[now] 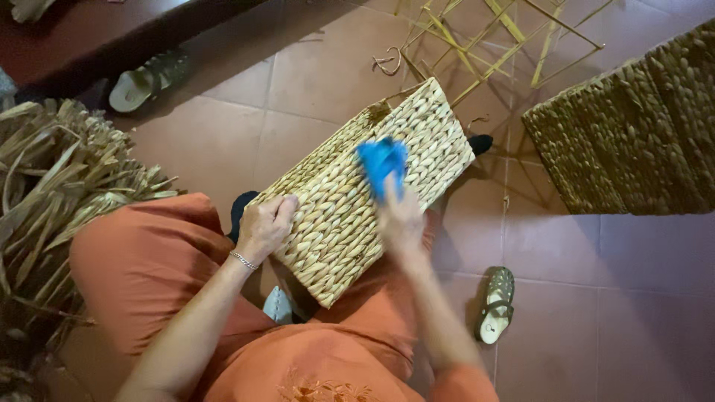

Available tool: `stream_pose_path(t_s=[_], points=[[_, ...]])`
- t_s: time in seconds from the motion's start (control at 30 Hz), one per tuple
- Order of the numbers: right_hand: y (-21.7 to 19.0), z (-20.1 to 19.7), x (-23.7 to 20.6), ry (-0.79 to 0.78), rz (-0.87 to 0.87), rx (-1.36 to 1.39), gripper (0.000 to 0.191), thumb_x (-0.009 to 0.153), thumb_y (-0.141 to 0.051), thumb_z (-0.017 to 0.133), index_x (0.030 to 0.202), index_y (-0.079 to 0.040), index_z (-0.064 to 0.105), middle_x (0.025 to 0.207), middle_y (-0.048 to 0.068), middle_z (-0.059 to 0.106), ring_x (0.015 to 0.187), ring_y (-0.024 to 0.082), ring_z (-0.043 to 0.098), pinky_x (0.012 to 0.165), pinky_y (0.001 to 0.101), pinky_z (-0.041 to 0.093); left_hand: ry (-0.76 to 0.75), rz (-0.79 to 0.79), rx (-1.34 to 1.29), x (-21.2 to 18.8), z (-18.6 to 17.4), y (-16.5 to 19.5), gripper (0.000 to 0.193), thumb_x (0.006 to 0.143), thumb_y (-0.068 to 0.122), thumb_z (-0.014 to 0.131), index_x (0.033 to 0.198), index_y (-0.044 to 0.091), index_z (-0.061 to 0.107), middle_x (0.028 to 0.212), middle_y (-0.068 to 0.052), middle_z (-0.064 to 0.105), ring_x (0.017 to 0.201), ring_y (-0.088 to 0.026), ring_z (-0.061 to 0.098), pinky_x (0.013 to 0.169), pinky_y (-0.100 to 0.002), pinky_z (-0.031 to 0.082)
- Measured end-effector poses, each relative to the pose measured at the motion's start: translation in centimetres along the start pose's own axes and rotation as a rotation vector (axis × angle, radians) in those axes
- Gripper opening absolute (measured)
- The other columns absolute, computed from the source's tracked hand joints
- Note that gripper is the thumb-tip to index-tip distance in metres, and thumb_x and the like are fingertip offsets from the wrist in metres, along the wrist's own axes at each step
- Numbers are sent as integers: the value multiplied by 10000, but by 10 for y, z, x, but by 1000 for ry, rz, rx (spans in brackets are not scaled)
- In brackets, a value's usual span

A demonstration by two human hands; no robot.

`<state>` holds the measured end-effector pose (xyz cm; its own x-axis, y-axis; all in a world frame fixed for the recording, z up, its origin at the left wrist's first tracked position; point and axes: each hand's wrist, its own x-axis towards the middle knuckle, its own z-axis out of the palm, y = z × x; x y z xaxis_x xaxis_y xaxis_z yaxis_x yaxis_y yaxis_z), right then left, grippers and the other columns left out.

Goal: The person sits on the floor with a woven water-hyacinth basket on their lap and wipes its surfaces with a blue cloth, turning the basket to reach different sides. They then pick up scissors, trim loose strands from the basket edge, and resume wiping the basket.

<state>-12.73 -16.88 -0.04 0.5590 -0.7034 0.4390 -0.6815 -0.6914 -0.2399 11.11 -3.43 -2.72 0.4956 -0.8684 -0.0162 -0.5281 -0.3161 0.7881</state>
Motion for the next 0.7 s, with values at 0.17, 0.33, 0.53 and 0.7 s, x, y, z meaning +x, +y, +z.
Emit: stream_pose_path(t_s=[0.17,0.33,0.53,0.7], points=[[-89,-36,-74,-140,-204,339,694,745,34,661,1425,-45,552,905,157,560,794,326,561,652,443,492,9,17,-83,1,-1,-5,314,1003,338,595,890,66,707,772,-181,680,707,-357,674,623,-443,507],[-64,-31,-86,-197,-320,393,693,767,34,669,1427,-160,590,1016,158,610,855,326,598,715,434,507,-6,85,-66,0,-2,-6,250,992,278,596,904,76,715,775,-163,685,720,-345,682,630,-435,509],[55,6,-26,-41,-181,-65,762,760,-26,692,1490,-195,554,1014,185,612,862,355,605,726,438,531,5,68,-72,4,2,-2,220,976,246,585,902,91,724,731,-144,689,687,-322,696,623,-424,521],[143,21,35,110,69,-264,708,861,-225,785,1507,-138,509,1071,219,574,942,412,595,782,487,518,59,90,-67,8,5,-2,227,967,265,604,902,91,735,752,-162,685,707,-333,696,624,-431,525]])
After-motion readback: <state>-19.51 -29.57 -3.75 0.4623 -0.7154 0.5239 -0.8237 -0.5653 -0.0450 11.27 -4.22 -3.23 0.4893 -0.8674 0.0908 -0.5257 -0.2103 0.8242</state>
